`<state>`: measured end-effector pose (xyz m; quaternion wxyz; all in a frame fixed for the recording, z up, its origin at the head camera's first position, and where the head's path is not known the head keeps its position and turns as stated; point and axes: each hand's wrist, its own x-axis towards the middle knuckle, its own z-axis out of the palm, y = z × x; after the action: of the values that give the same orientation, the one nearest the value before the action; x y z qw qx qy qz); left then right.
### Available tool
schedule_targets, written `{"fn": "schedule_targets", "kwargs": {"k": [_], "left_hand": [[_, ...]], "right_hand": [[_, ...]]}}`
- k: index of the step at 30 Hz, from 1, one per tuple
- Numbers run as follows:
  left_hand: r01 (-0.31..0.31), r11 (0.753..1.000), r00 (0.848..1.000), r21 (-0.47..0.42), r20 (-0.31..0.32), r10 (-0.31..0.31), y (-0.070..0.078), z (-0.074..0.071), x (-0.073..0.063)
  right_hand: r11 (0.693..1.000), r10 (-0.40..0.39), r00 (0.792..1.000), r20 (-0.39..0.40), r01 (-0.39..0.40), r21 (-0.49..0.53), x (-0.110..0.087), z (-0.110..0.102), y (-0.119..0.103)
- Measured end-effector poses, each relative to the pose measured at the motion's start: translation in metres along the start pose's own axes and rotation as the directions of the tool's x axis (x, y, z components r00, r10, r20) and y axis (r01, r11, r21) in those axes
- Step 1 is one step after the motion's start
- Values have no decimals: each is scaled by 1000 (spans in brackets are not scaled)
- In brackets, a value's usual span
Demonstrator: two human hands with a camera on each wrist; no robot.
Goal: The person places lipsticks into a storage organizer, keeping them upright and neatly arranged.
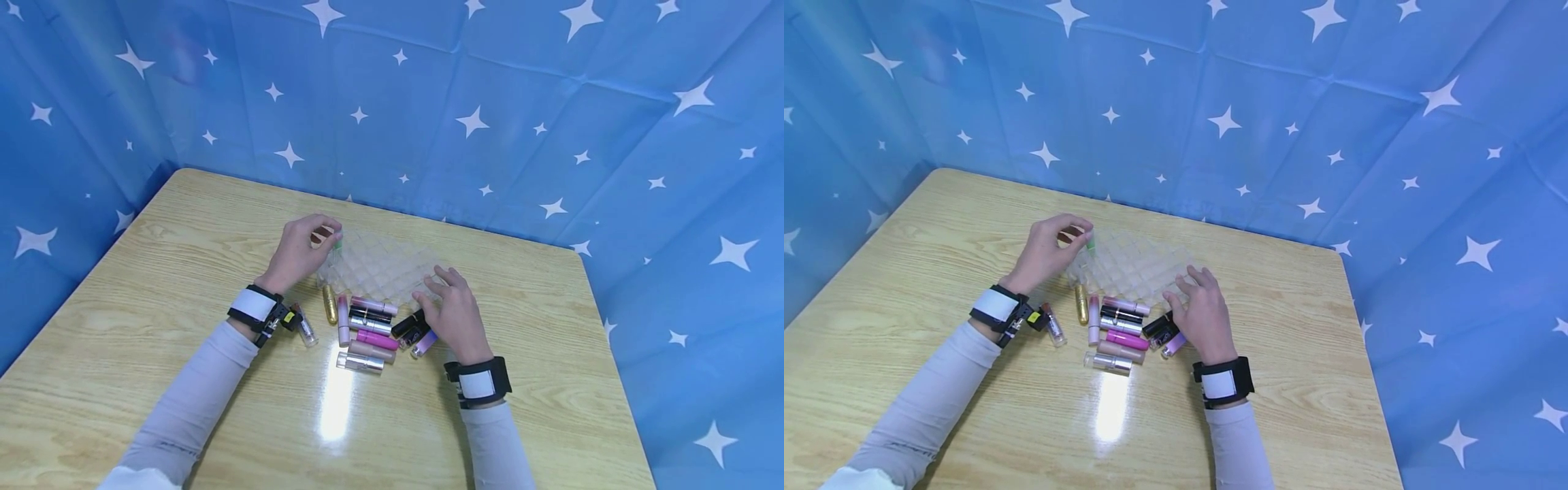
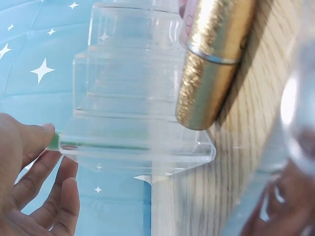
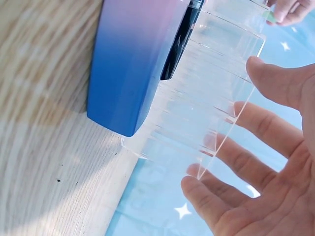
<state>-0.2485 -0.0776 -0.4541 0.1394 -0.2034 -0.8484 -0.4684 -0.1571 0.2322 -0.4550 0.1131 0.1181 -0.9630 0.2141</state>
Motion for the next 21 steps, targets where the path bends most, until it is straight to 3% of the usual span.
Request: {"fn": "schedule_targets", "kwargs": {"k": [8, 21], "left_hand": [[11, 997, 1000, 78, 8, -12, -3, 0, -1], [56, 992, 997, 114, 50, -62, -4, 2, -4]], "right_hand": [[1000, 1, 1000, 9, -1, -2, 0, 0, 1], [1000, -1, 1000, 5, 1, -7, 0, -1, -1]]}}
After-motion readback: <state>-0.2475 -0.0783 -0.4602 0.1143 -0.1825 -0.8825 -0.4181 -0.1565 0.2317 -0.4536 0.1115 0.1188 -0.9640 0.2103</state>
